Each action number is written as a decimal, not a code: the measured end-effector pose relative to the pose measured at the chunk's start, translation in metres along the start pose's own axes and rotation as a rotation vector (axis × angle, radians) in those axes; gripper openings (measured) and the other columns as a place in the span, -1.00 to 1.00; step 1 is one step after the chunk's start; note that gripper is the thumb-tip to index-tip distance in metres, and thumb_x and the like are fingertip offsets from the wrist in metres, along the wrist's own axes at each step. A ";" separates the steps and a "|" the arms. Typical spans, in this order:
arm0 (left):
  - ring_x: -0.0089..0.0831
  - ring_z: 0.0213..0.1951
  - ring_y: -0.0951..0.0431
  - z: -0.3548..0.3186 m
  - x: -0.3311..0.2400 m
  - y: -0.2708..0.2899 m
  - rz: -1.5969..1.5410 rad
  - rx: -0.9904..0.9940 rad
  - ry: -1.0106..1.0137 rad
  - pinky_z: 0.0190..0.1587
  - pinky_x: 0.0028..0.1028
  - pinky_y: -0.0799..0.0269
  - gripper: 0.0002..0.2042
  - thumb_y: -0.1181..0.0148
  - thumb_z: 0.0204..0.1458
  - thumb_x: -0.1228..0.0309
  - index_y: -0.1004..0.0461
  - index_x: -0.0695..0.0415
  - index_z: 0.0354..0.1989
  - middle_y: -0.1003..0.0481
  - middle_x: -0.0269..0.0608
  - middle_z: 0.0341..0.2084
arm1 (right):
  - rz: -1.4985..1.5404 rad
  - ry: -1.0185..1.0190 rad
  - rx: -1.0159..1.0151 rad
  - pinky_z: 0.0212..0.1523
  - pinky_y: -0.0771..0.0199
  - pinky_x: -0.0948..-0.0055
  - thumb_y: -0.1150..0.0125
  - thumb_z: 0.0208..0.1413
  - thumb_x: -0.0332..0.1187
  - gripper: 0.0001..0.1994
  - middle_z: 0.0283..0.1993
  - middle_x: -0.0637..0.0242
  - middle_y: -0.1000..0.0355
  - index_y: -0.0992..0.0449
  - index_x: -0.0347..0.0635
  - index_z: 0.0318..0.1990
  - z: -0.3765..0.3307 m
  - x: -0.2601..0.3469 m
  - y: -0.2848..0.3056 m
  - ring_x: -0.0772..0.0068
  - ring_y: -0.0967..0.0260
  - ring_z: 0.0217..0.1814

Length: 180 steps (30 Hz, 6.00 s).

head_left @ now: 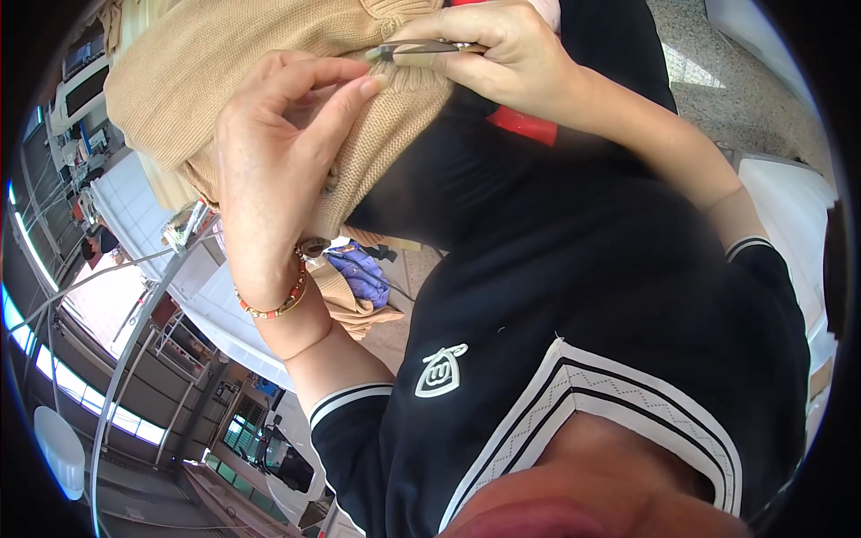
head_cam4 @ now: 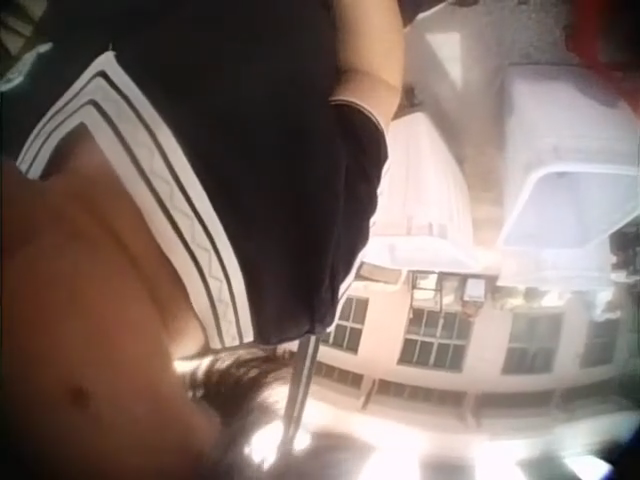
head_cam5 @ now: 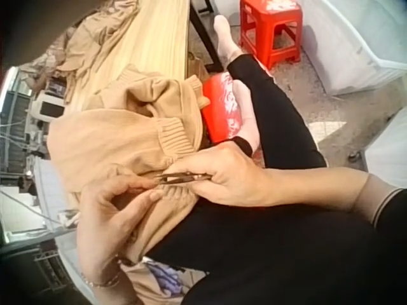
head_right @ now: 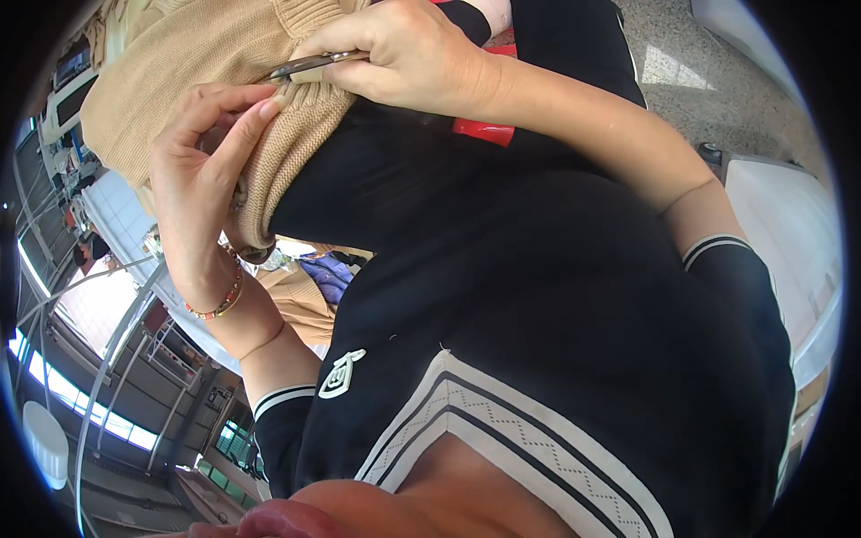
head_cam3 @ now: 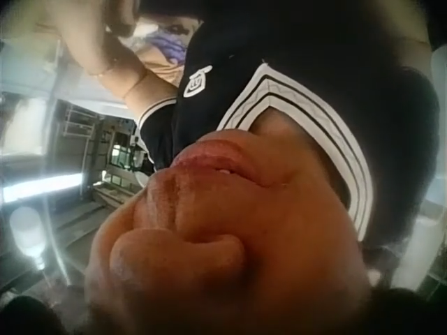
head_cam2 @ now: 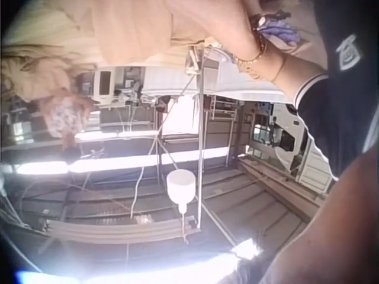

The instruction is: Trimming loose threads and cleaning up buttons on knitted sweaters using thread nippers.

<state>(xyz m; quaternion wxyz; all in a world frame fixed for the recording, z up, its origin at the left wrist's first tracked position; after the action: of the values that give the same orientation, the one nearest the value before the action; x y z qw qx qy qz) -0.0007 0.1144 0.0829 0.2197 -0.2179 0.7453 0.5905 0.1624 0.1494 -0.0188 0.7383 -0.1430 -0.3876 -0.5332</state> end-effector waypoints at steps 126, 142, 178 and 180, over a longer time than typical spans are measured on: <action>-0.73 -0.34 -0.42 -0.011 0.024 -0.002 -0.714 -0.457 -0.105 -0.28 -0.76 -0.31 -0.86 -0.17 0.16 0.52 -0.55 0.30 -0.17 -0.52 -0.37 -0.38 | -0.299 0.461 -0.273 -0.43 -0.32 0.42 -0.33 -0.04 -0.46 -0.79 -0.46 0.23 -0.39 -0.57 -0.27 -0.20 0.050 0.017 0.001 0.23 -0.39 -0.46; -0.75 -0.39 -0.37 -0.010 0.026 0.000 -0.718 -0.468 -0.057 -0.33 -0.77 -0.23 -0.87 -0.18 0.15 0.52 -0.56 0.31 -0.19 -0.50 -0.41 -0.43 | 0.050 0.269 -0.084 -0.37 -0.39 0.44 -0.25 0.06 -0.52 -0.81 -0.44 0.13 -0.46 -0.55 -0.38 -0.15 0.049 0.013 0.001 0.29 -0.43 -0.40; -0.44 -0.23 -0.51 -0.108 0.043 -0.003 -0.183 -0.670 -0.036 -0.16 -0.56 -0.37 -0.77 -0.32 -0.13 0.68 -0.59 0.30 -0.22 -0.53 -0.13 -0.31 | -0.105 -0.423 0.597 -0.47 -0.33 0.49 -0.40 -0.07 -0.47 -0.67 -0.46 0.23 -0.39 -0.56 -0.34 -0.09 0.085 0.079 -0.019 0.39 -0.35 -0.50; -0.44 -0.25 -0.52 -0.108 0.043 -0.003 -0.144 -0.696 -0.056 -0.17 -0.56 -0.39 -0.79 -0.32 -0.12 0.68 -0.59 0.30 -0.24 -0.54 -0.13 -0.32 | -0.195 -0.123 0.592 -0.49 -0.35 0.48 -0.41 -0.08 -0.45 -0.67 -0.45 0.23 -0.38 -0.57 -0.33 -0.12 0.084 0.081 -0.024 0.37 -0.36 -0.49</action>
<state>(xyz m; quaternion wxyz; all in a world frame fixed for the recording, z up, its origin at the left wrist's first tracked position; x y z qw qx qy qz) -0.0408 0.0050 0.0778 0.1937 -0.3156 0.4760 0.7977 0.1165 0.1379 0.0897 0.6683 0.0839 -0.5819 -0.4558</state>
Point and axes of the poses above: each hand's wrist, its own z-axis towards the middle knuckle, its own y-axis out of the back of the hand, x = y × z, the point moved 3 cm from there along z, towards the middle knuckle
